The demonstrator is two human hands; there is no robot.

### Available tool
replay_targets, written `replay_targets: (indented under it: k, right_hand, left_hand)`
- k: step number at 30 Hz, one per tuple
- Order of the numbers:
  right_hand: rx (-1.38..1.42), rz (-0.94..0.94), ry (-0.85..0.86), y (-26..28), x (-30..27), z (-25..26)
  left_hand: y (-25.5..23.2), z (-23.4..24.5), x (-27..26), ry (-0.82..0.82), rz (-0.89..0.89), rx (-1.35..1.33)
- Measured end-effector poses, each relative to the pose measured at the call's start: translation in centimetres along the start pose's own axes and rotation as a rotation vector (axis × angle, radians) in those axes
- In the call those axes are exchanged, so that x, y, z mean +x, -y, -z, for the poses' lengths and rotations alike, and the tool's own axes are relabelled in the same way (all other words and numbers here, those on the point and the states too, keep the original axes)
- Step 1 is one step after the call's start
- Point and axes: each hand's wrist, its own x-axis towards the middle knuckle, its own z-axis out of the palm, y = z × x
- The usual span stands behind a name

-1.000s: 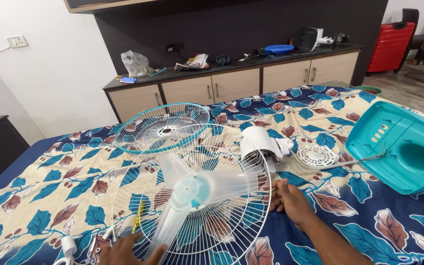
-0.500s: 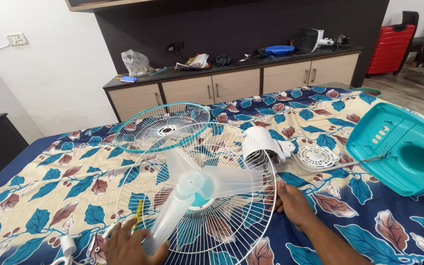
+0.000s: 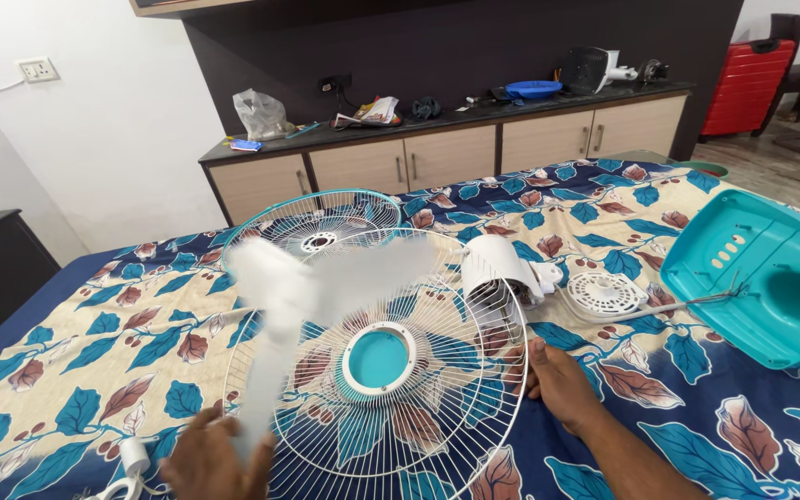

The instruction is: The person disassembles a table fan using a screwdriver. They remove screws from the motor housing, separate the motor casing, and detach the front grill from the fan blades.

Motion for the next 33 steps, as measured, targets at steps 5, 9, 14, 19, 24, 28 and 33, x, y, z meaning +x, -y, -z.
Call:
replay_targets:
  k: [5, 9, 14, 19, 24, 28, 33]
  right_hand:
    - [0.005, 0.012, 0.008, -0.4, 0.1, 0.1]
    - [-0.006, 0.005, 0.009, -0.2, 0.1, 0.1]
    - [-0.007, -0.014, -0.003, -0.6, 0.2, 0.0]
    - [0.002, 0.030, 0.036, -1.0, 0.1, 0.2]
    - [0.002, 0.031, 0.031, -0.2, -0.3, -0.1]
    - [0.121, -0.026, -0.106, 1.9, -0.8, -0.4]
    - [-0.548, 0.021, -0.275, 6.7, 0.0, -0.7]
  left_hand:
    - [5.6, -0.1, 3.0, -0.069, 0.459, 0.027]
    - [9.1, -1.8, 5.1, -0.045, 0.535, 0.307]
    - [12.1, -4.6, 7.4, 0.114, 0.560, 0.475]
    - [13.3, -5.2, 8.0, 0.280, 0.481, 0.408]
    - [10.3, -3.2, 5.4, -0.137, 0.256, 0.334]
    - [7.9, -1.7, 1.8, -0.085, 0.348, -0.237]
    - [6.4, -5.1, -1.5, -0.117, 0.432, -0.481]
